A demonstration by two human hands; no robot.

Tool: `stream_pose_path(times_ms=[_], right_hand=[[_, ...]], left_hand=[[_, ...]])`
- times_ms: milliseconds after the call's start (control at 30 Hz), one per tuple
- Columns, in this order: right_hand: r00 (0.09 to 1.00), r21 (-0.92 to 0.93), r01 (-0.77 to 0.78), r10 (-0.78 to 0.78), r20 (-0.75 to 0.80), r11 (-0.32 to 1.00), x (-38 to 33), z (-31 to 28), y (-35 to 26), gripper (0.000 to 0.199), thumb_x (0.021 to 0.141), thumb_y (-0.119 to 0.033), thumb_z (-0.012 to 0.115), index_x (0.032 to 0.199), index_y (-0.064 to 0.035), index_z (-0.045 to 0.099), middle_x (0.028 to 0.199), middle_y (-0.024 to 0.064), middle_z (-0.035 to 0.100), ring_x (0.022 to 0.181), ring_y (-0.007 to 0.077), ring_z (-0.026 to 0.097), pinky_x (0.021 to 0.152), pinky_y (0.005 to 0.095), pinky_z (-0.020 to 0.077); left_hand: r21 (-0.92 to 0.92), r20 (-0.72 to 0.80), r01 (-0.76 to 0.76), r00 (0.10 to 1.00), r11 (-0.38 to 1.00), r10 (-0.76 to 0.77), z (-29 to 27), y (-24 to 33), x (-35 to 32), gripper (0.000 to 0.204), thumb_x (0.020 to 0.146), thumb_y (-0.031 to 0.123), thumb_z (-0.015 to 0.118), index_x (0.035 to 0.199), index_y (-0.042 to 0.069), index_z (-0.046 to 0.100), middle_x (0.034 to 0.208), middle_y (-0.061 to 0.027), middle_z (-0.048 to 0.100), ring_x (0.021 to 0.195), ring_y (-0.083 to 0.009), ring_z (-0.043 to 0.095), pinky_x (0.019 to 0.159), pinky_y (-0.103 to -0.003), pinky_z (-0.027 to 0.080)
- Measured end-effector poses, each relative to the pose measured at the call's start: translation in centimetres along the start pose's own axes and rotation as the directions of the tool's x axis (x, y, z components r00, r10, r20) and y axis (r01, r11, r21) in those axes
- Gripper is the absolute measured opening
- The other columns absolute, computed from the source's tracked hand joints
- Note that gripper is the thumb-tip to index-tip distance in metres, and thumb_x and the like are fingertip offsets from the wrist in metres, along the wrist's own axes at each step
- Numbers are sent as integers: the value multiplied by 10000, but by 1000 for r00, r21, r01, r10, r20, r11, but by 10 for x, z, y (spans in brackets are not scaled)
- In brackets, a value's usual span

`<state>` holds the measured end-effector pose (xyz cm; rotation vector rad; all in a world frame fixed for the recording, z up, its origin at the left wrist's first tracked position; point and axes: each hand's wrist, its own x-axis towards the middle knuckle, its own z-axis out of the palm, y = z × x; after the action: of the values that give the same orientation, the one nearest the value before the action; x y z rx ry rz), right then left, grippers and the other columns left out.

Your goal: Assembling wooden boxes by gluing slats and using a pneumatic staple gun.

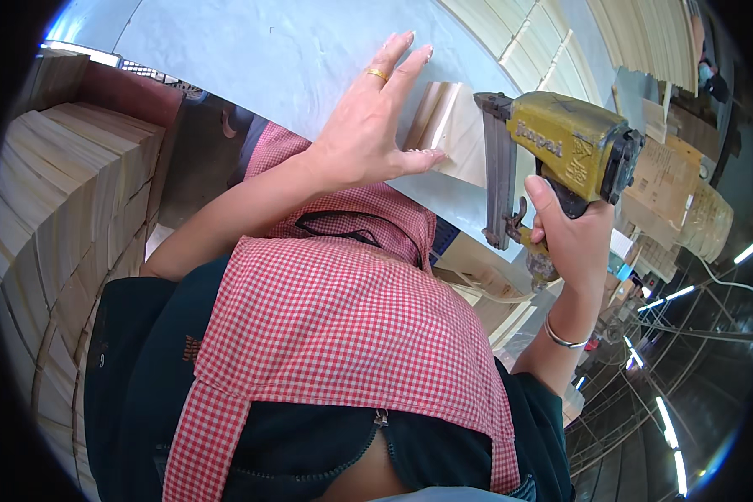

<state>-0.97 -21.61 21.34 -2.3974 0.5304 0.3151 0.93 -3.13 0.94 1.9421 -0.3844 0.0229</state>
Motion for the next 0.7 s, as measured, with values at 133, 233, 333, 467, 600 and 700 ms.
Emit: stream_pose_path(times_ms=[133, 233, 333, 467, 600, 700], right_hand=[[1000, 17, -15, 15, 14, 1000, 6, -1, 1, 343, 839, -154, 834, 1062, 37, 658, 738, 63, 668, 431, 99, 505, 392, 222, 400], [998, -21, -61, 61, 31, 998, 8, -5, -1, 337, 839, -168, 838, 1041, 38, 663, 725, 58, 659, 431, 97, 507, 390, 220, 393], [996, -48, -68, 71, 48, 997, 12, -10, -3, 330, 841, -177, 837, 1027, 36, 667, 712, 52, 653, 430, 96, 508, 390, 219, 389], [995, -91, -43, 51, 84, 995, 16, -20, 1, 314, 848, -190, 831, 1006, 31, 674, 687, 41, 643, 428, 92, 509, 392, 220, 384], [989, -67, -116, 109, -101, 991, 5, -37, 27, 290, 901, -164, 773, 1063, 34, 634, 650, 31, 602, 439, 78, 485, 406, 201, 395], [980, -40, -150, 144, -137, 988, 2, -53, 51, 276, 885, -173, 787, 1027, 27, 660, 648, 21, 609, 435, 80, 490, 401, 210, 389]], left_hand=[[-10, -1, -8, 1000, 1000, 8, -1, -2, 0, 1088, 713, 355, 868, 1574, 56, 273, 1639, -239, 206, 1509, -422, 257, 1218, -485, 319], [-8, 6, -5, 1000, 1000, 5, -2, 0, 0, 1086, 714, 351, 872, 1572, 59, 273, 1639, -235, 207, 1518, -420, 236, 1222, -491, 311], [-11, 10, 1, 1000, 1000, 0, -2, 0, 0, 1050, 710, 351, 874, 1546, 58, 310, 1637, -231, 214, 1515, -418, 244, 1223, -500, 302], [-23, 14, 14, 1000, 1000, -13, -4, 3, 0, 947, 697, 355, 879, 1468, 51, 422, 1632, -226, 231, 1495, -413, 287, 1224, -523, 283], [216, 21, -226, 974, 950, 227, -14, 19, 11, 770, 670, 364, 883, 1291, 52, 552, 1560, -221, 361, 1443, -384, 368, 1208, -542, 272], [270, 161, -377, 925, 886, 345, 0, 45, 31, 681, 654, 354, 881, 1199, 63, 594, 1466, -210, 448, 1360, -366, 427, 1171, -529, 297]])
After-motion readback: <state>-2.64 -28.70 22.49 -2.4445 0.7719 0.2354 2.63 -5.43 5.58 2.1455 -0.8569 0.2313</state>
